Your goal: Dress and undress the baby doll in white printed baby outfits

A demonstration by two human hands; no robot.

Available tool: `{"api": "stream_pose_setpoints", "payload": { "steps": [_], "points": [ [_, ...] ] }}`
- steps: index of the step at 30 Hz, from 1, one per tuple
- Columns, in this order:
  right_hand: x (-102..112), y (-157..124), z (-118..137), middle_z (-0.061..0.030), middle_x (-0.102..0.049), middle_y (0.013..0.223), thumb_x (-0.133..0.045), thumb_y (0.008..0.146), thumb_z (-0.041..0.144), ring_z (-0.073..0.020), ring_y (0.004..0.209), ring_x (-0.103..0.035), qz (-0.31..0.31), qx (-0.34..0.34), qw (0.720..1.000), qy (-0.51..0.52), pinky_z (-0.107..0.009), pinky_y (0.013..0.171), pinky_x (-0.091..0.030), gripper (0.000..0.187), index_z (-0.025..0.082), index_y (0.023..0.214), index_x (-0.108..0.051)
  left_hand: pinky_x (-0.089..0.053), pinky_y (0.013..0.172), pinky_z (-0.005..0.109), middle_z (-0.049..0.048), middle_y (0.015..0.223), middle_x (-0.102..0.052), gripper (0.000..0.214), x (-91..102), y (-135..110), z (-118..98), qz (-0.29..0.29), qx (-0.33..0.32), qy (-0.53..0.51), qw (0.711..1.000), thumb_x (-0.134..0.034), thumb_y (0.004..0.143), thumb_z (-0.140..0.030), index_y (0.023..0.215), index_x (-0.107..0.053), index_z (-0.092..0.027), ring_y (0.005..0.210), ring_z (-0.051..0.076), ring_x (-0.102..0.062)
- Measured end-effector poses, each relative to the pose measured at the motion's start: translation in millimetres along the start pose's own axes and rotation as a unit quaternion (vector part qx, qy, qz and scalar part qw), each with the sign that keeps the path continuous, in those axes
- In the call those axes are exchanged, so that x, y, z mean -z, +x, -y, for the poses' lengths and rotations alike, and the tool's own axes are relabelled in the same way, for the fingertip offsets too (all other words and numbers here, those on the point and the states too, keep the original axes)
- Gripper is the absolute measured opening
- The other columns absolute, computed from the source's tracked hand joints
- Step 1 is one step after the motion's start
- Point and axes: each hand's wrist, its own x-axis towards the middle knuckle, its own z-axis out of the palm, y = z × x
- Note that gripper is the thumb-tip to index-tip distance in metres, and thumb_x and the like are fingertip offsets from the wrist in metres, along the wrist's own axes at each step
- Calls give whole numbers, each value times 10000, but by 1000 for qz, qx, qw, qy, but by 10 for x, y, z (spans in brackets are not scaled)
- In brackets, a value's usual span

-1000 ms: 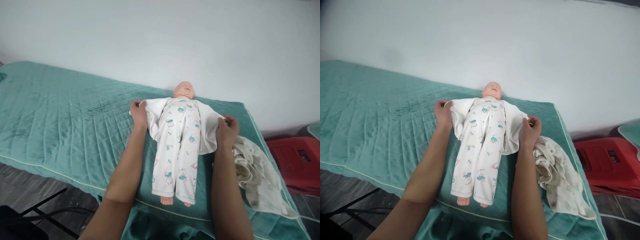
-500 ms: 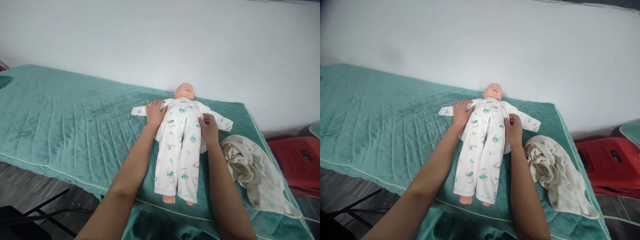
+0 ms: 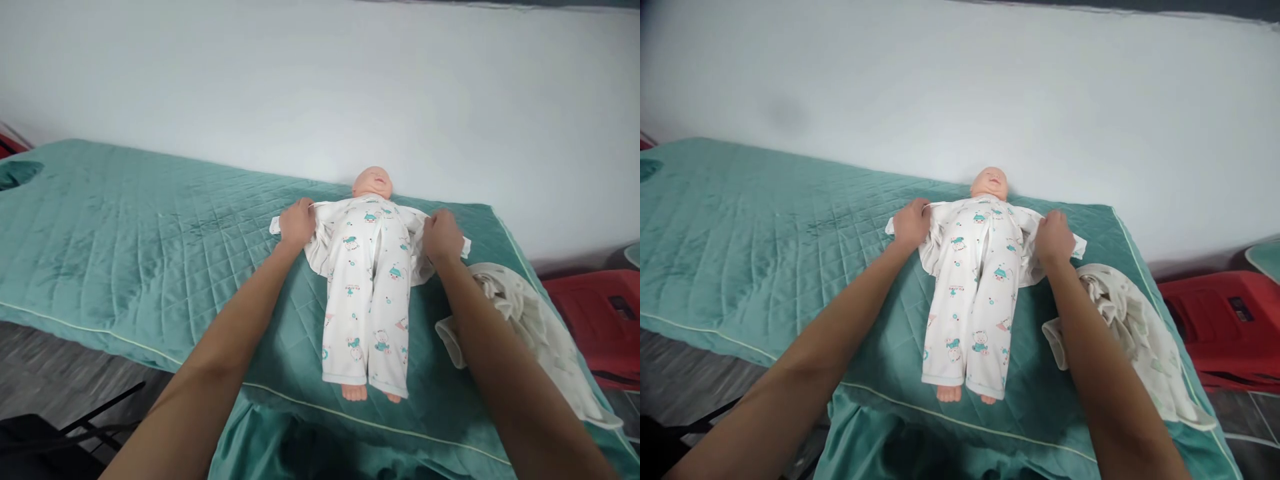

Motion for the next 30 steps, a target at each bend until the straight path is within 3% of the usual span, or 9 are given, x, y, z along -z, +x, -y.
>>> {"api": "stream_pose_setpoints", "payload": {
  "steps": [3,7,9,11,15,23,27,30],
  "points": [
    [58,-7,-89,-182,-639,1163,-407,968,339,-316,965,-632,-9,23,998,-52,-433,792,-479,297,174,1108,-611,-455,899,361,71,1215,-712,314,2,-49,91,-18,-6,-20,1000,-398,999,-294,1187,-646,-248,1113,264,-657],
    [58,-86,53,-194,-573,1337,-371,935,204,-360,1187,-543,-48,185,979,-77,-486,917,-473,412,161,1286,-583,-439,936,371,53,1195,-716,295,-25,-95,95,-23,-11,-45,999,-423,1000,-317,1187,-646,-270,1135,258,-642],
    [16,-78,137,-160,-533,1433,-366,922,181,-362,1279,-479,-17,275,959,-71,-528,1016,-433,486,183,1378,-532,-430,950,381,50,1192,-715,293,-36,-99,94,-22,-15,-51,998,-428,1000,-325,1194,-642,-278,1151,260,-632],
    [-41,-18,156,-139,-495,1496,-381,923,207,-364,1347,-423,31,314,947,-64,-564,1074,-395,530,200,1445,-473,-425,957,389,50,1185,-714,293,-40,-99,100,-23,-24,-58,998,-431,999,-326,1198,-641,-280,1158,262,-626],
    [-95,139,40,-131,-437,1548,-445,907,299,-393,1386,-386,94,278,951,-99,-598,1071,-396,580,229,1482,-426,-422,964,388,47,1191,-711,295,-30,-99,111,-18,-38,-74,996,-427,999,-312,1200,-639,-277,1163,253,-622],
    [127,101,-44,-172,-557,1395,-424,929,356,-388,1197,-556,171,210,949,-159,-540,919,-479,510,235,1424,-453,-431,965,369,53,1217,-703,306,-34,-95,76,-17,-61,-98,993,-430,1001,-308,1215,-641,-252,1165,246,-614],
    [73,123,-92,-198,-527,1434,-502,876,302,-407,1247,-512,155,211,956,-130,-548,970,-439,592,212,1458,-441,-418,995,373,53,1239,-692,325,-7,-108,36,-11,-69,-85,994,-429,1010,-356,1236,-640,-255,1189,250,-587],
    [106,163,60,-187,-510,1458,-543,820,259,-398,1309,-462,104,251,960,-69,-550,1029,-409,637,188,1448,-459,-407,1005,381,57,1254,-684,336,28,-127,-2,-2,-61,-73,995,-421,1016,-372,1253,-631,-263,1209,251,-569]
  ]
}}
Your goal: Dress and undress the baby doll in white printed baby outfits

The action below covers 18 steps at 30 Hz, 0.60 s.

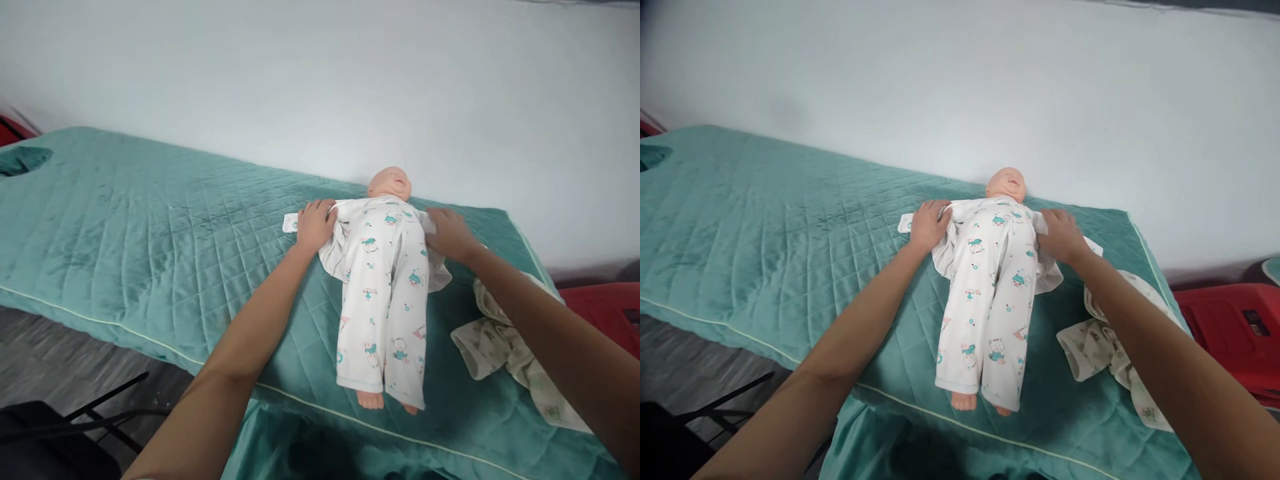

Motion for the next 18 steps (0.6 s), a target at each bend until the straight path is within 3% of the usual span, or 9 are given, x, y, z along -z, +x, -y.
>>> {"api": "stream_pose_setpoints", "payload": {
  "steps": [4,5,7,10,13,18],
  "points": [
    [295,145,623,-171,-529,1425,-452,852,173,-344,1297,-483,-84,93,989,75,-509,1061,-407,531,166,1379,-517,-411,992,377,61,1251,-687,335,5,5,-26,1,24,7,1000,-411,1019,-368,1257,-625,-269,1209,252,-575],
    [358,181,835,-163,-543,1409,-439,864,168,-334,1285,-493,-74,115,987,86,-493,1055,-415,491,167,1344,-543,-415,987,372,58,1247,-691,329,-4,15,-21,-2,29,3,1000,-413,1018,-362,1249,-627,-269,1202,249,-584],
    [417,266,1245,-140,-567,1389,-437,898,184,-325,1260,-510,6,188,979,79,-468,1028,-438,446,178,1327,-559,-430,965,360,46,1230,-703,309,-31,43,2,-6,37,-14,999,-422,1013,-351,1221,-636,-269,1174,242,-609],
    [328,448,1677,-192,-577,1314,-489,886,183,-342,1159,-557,94,242,966,-11,-454,935,-475,398,120,1268,-582,-456,912,353,26,1195,-723,275,-77,98,48,-11,64,-34,997,-443,1002,-345,1180,-643,-284,1128,241,-645],
    [134,653,1846,-218,-570,1292,-503,871,152,-359,1157,-558,110,244,960,-80,-458,897,-478,386,94,1244,-584,-465,876,357,23,1179,-732,258,-103,146,75,-8,95,-30,995,-458,993,-349,1170,-638,-299,1114,253,-657],
    [-42,874,1892,-202,-634,1254,-542,900,233,-358,1120,-602,158,247,948,-123,-447,861,-473,364,111,1236,-612,-472,849,362,38,1145,-738,244,-80,175,64,7,94,-24,995,-469,984,-346,1152,-635,-287,1084,269,-667]
  ]
}}
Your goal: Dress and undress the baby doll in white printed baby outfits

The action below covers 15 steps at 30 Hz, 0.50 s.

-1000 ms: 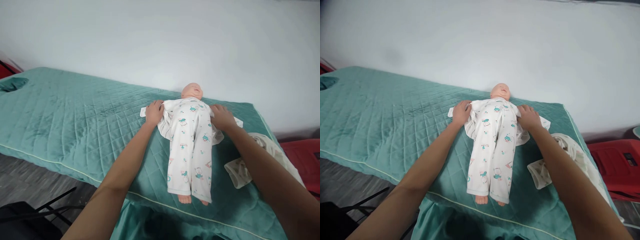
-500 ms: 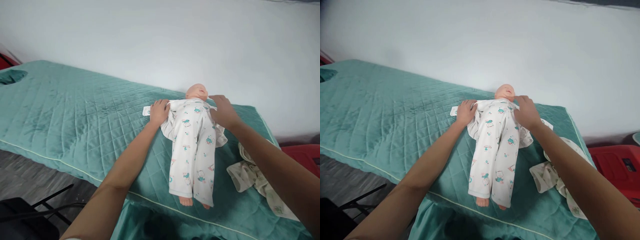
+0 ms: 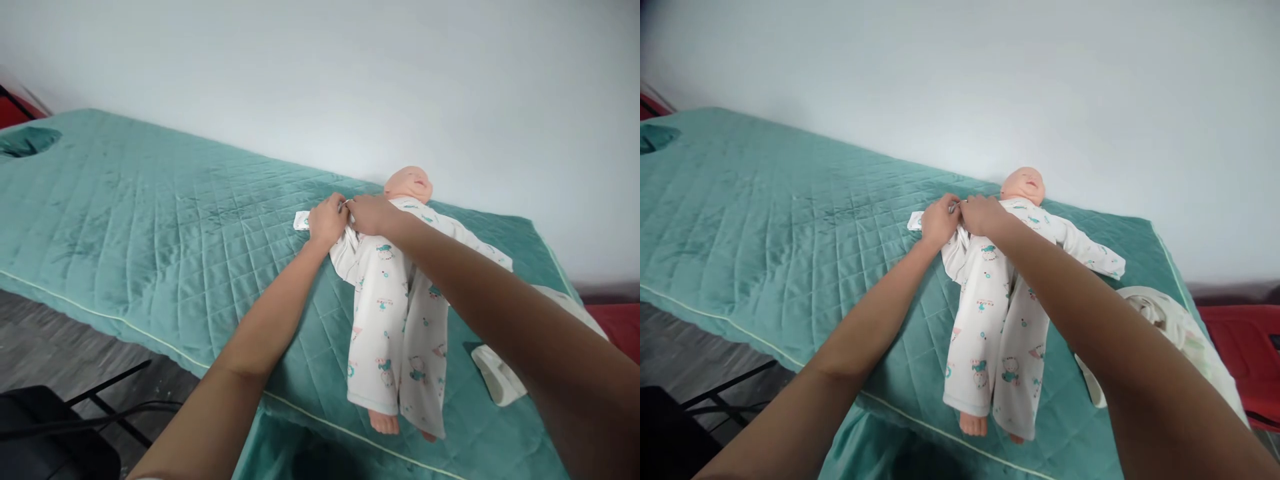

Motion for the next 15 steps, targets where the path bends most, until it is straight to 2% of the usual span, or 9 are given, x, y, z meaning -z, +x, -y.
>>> {"api": "stream_pose_setpoints", "payload": {
  "steps": [4,9,12,15],
  "points": [
    [63,15,-50,-161,-690,1172,-568,913,300,-331,1025,-651,26,11,1000,-2,-397,779,-466,335,160,1208,-644,-475,851,358,43,1174,-727,261,33,-23,-22,0,-11,4,1000,-473,969,-290,1180,-625,-279,1096,267,-661],
    [153,-120,-175,-120,-657,1197,-553,936,346,-316,1008,-641,23,25,999,-33,-372,752,-437,480,318,1415,-535,-477,894,339,29,1228,-704,290,66,-75,-15,-25,-16,-17,999,-448,964,-238,1185,-632,-275,1137,234,-642],
    [197,-239,-268,-98,-651,1173,-532,949,372,-307,1020,-624,16,0,999,-31,-372,764,-428,464,385,1412,-540,-474,930,328,40,1242,-698,306,71,-112,39,-43,-18,-33,998,-435,966,-221,1190,-640,-259,1146,217,-637],
    [249,-375,-365,-103,-637,1164,-523,946,363,-315,1060,-600,-5,-32,999,-26,-389,785,-423,434,393,1375,-580,-479,932,323,44,1220,-706,303,69,-145,106,-45,-16,-45,998,-436,964,-213,1160,-663,-250,1136,214,-642]
  ]
}}
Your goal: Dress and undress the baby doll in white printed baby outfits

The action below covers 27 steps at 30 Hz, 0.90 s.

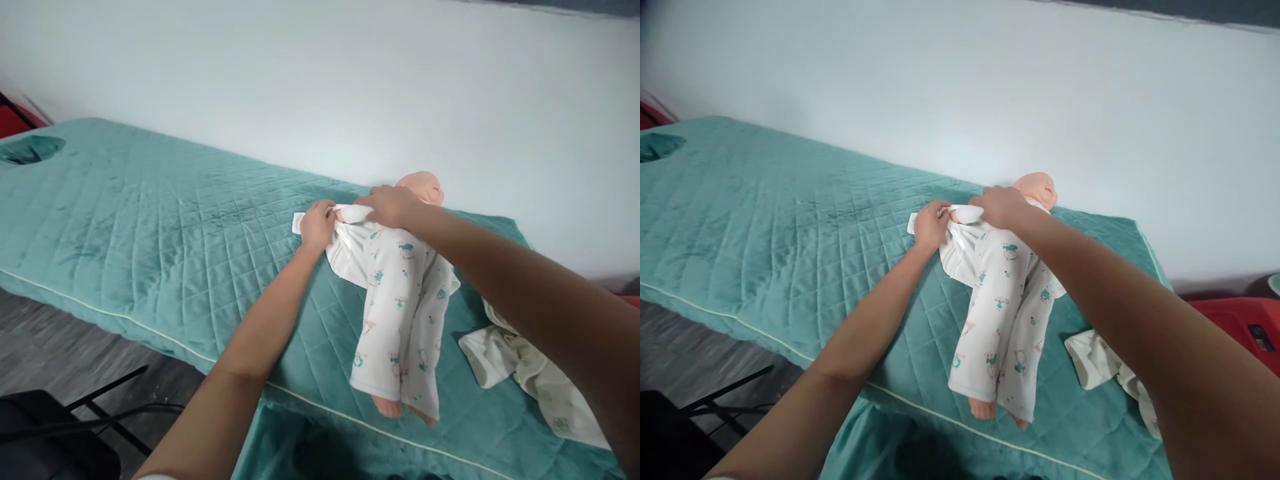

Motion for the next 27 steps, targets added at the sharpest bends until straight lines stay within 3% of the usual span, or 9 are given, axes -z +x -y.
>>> {"api": "stream_pose_setpoints", "payload": {
  "steps": [6,16,21,24,27],
  "points": [
    [68,-181,-101,-113,-628,1112,-532,925,328,-308,1014,-584,-33,-16,999,3,-407,804,-425,385,347,1293,-646,-499,898,337,49,1244,-701,353,23,-63,26,37,17,18,999,-414,962,-199,1188,-674,-275,1155,229,-640],
    [24,-231,-167,-97,-612,1161,-528,927,318,-298,1065,-558,-45,-15,999,17,-385,811,-416,433,375,1351,-593,-482,871,415,99,1138,-708,340,53,-82,48,74,-25,101,992,-434,923,-131,1104,-695,-255,1116,305,-600],
    [6,-193,-101,-101,-617,1188,-528,933,339,-292,1065,-582,-44,-14,999,27,-365,784,-416,433,358,1363,-575,-458,899,420,107,1184,-679,331,83,-86,-15,67,-33,124,989,-429,949,-165,1191,-637,-252,1141,308,-575],
    [-35,-82,36,-97,-640,1180,-548,925,334,-284,1040,-607,-28,-3,999,38,-349,757,-420,407,339,1330,-598,-411,970,454,126,1259,-642,360,112,-104,-102,52,-78,156,983,-435,965,-197,1292,-580,-240,1210,325,-530],
    [-88,17,178,-115,-658,1174,-560,923,330,-295,1015,-628,-33,8,999,33,-360,759,-436,387,281,1303,-615,-356,1035,459,146,1333,-605,428,123,-106,-163,72,-150,172,971,-493,966,-249,1391,-504,-198,1254,323,-502]
  ]
}}
